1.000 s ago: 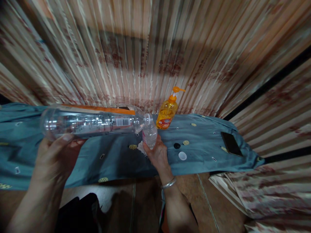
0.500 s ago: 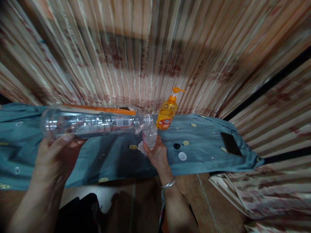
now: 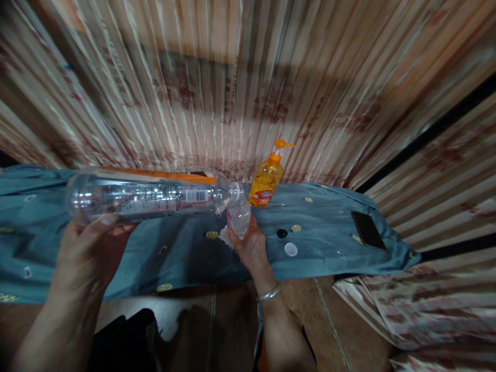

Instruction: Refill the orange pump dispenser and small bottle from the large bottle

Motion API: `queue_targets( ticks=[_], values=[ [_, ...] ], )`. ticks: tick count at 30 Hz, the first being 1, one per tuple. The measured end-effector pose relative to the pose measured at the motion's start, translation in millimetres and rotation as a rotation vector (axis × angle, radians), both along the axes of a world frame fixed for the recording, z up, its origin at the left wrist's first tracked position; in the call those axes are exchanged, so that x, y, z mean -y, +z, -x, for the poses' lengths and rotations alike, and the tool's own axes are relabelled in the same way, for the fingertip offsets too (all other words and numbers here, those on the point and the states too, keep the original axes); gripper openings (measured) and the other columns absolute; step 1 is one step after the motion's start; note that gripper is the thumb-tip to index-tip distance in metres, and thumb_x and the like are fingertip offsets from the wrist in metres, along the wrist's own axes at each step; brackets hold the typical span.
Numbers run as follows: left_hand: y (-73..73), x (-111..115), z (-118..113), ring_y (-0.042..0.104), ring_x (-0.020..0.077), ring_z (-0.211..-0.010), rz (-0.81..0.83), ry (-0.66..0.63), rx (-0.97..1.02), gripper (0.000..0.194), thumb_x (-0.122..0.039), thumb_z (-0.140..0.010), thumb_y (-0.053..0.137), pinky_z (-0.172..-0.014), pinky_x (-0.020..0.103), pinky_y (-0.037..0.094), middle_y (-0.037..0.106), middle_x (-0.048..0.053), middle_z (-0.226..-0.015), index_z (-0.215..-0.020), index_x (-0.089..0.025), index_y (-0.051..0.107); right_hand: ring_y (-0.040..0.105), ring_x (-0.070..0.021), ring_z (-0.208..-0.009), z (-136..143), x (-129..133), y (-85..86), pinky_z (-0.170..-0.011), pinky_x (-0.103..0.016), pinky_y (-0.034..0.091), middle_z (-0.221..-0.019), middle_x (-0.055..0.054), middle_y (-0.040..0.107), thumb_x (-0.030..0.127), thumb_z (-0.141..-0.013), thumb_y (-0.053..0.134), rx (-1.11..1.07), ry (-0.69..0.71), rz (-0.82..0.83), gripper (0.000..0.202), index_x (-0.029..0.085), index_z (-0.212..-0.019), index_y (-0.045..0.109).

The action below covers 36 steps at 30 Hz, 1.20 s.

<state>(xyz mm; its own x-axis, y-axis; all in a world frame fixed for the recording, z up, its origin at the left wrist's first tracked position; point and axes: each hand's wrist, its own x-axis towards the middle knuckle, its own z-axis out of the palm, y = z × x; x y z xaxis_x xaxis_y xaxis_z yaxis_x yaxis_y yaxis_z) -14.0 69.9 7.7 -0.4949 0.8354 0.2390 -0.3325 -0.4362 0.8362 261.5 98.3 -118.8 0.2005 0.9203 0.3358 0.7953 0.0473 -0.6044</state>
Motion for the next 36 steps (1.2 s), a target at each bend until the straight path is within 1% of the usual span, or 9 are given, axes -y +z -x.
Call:
queue_targets(
  ticks=[4,9,11,14,16,24,29,33,36],
  values=[
    [-0.1,0.7,0.6,0.077,0.0183,-0.085,0.017,-0.002,0.017,0.048,-0.023,-0.055,0.105,-0.071,0.027,0.063,0.083,-0.002,-0.094,-0.095,-0.026,0.079,0.089,-0.0371,-0.087,0.9,-0.3,-1.6,-0.076,-0.043,0.071,-0.096,-0.014,0.089,0.052,-0.093,0.086,0.023,0.002,-0.015,0.050,0.019,-0.128,0.070],
    [0.8,1.0,1.3,0.076,0.0195,-0.084,0.025,-0.020,0.008,0.051,-0.021,-0.054,0.105,-0.080,0.034,0.067,0.080,-0.004,-0.090,-0.096,-0.028,0.078,0.090,-0.0368,-0.087,2.1,-0.5,-3.5,-0.075,-0.041,0.068,-0.097,-0.015,0.089,0.056,-0.094,0.085,0.046,-0.013,-0.054,0.055,0.016,-0.129,0.071],
    [0.5,0.9,1.0,0.074,0.0190,-0.083,0.027,-0.019,0.013,0.051,-0.021,-0.053,0.105,-0.076,0.032,0.065,0.079,-0.004,-0.090,-0.095,-0.027,0.077,0.090,-0.0368,-0.088,1.6,-0.4,-3.3,-0.076,-0.041,0.069,-0.098,-0.017,0.089,0.056,-0.094,0.085,0.040,-0.010,-0.049,0.056,0.015,-0.130,0.072],
    [-0.4,0.6,0.6,0.073,0.0179,-0.084,0.036,0.001,0.020,0.052,-0.023,-0.052,0.106,-0.066,0.027,0.058,0.079,-0.003,-0.092,-0.096,-0.026,0.079,0.090,-0.0371,-0.092,0.3,-0.1,-2.4,-0.079,-0.043,0.070,-0.103,-0.018,0.090,0.055,-0.094,0.084,0.008,0.010,-0.027,0.054,0.017,-0.129,0.072],
    [-1.0,0.5,0.6,0.073,0.0180,-0.085,0.040,0.009,0.024,0.053,-0.024,-0.051,0.107,-0.064,0.026,0.057,0.079,-0.002,-0.093,-0.097,-0.026,0.080,0.090,-0.0376,-0.094,-0.3,0.0,-2.2,-0.082,-0.044,0.071,-0.103,-0.018,0.091,0.054,-0.093,0.084,-0.009,0.012,-0.016,0.054,0.017,-0.130,0.072],
    [-0.8,0.6,-0.1,0.074,0.0184,-0.085,0.034,0.003,0.015,0.053,-0.025,-0.051,0.108,-0.067,0.027,0.061,0.078,-0.003,-0.090,-0.096,-0.028,0.079,0.090,-0.0376,-0.095,-0.2,-0.6,-3.4,-0.082,-0.045,0.072,-0.104,-0.015,0.090,0.052,-0.092,0.087,-0.020,0.007,-0.048,0.051,0.020,-0.128,0.071],
    [-0.7,1.4,3.3,0.074,0.0204,-0.087,0.029,-0.024,-0.008,0.050,-0.025,-0.056,0.107,-0.077,0.034,0.065,0.079,-0.002,-0.092,-0.098,-0.028,0.079,0.090,-0.0387,-0.091,0.2,-0.7,-4.1,-0.079,-0.047,0.073,-0.100,-0.014,0.090,0.051,-0.091,0.088,-0.015,0.007,-0.049,0.048,0.022,-0.127,0.071],
    [-1.3,1.4,6.8,0.073,0.0200,-0.085,0.040,-0.042,-0.007,0.053,-0.025,-0.057,0.107,-0.069,0.031,0.060,0.077,-0.002,-0.092,-0.102,-0.028,0.079,0.089,-0.0399,-0.090,-0.6,-0.3,-4.2,-0.079,-0.050,0.073,-0.100,-0.015,0.090,0.051,-0.093,0.087,-0.019,0.019,-0.054,0.048,0.023,-0.128,0.070],
    [-0.6,1.5,5.9,0.073,0.0202,-0.086,0.037,-0.032,-0.003,0.054,-0.026,-0.056,0.108,-0.068,0.030,0.060,0.077,-0.002,-0.091,-0.100,-0.028,0.078,0.089,-0.0391,-0.090,-1.1,-0.1,-3.7,-0.079,-0.049,0.073,-0.102,-0.014,0.091,0.051,-0.094,0.087,-0.008,0.017,-0.047,0.048,0.025,-0.129,0.069]
  ],
)
